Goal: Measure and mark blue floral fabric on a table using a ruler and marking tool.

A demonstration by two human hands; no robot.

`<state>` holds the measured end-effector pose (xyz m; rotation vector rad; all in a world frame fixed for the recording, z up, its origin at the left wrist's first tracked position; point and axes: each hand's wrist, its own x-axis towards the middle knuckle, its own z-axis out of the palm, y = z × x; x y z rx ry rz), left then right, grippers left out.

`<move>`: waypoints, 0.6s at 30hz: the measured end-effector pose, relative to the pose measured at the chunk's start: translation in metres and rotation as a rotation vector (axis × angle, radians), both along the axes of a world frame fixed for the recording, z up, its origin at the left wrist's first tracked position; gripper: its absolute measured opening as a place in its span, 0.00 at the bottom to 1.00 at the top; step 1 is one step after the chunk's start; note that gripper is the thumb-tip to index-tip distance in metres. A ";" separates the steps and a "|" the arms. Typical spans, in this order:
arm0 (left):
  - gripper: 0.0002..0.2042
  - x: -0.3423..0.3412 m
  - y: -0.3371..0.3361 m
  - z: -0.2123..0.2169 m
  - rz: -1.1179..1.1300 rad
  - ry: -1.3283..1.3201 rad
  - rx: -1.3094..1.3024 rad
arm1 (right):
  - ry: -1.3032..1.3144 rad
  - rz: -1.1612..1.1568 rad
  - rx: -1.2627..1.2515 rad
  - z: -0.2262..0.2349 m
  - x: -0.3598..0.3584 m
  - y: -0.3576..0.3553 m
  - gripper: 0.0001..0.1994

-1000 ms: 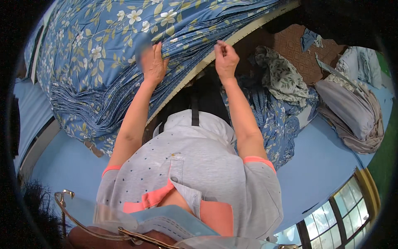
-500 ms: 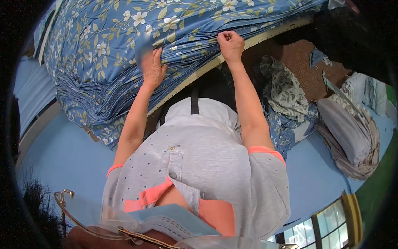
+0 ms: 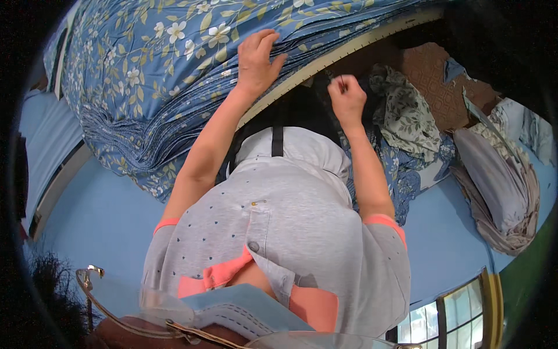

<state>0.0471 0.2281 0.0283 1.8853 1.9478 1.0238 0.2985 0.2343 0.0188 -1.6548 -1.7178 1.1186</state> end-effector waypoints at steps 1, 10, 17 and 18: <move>0.24 -0.001 0.006 -0.001 0.036 0.033 -0.005 | -0.136 0.062 -0.035 -0.006 0.024 -0.009 0.04; 0.16 -0.010 0.021 -0.005 -0.009 0.033 -0.199 | -0.258 0.081 0.112 -0.001 0.026 -0.004 0.07; 0.19 0.018 0.046 0.003 -0.013 0.087 -0.028 | 0.028 -0.087 0.223 0.000 -0.023 0.049 0.07; 0.18 0.019 0.050 -0.010 -0.017 0.086 -0.058 | 0.108 -0.144 0.088 -0.013 -0.023 0.051 0.06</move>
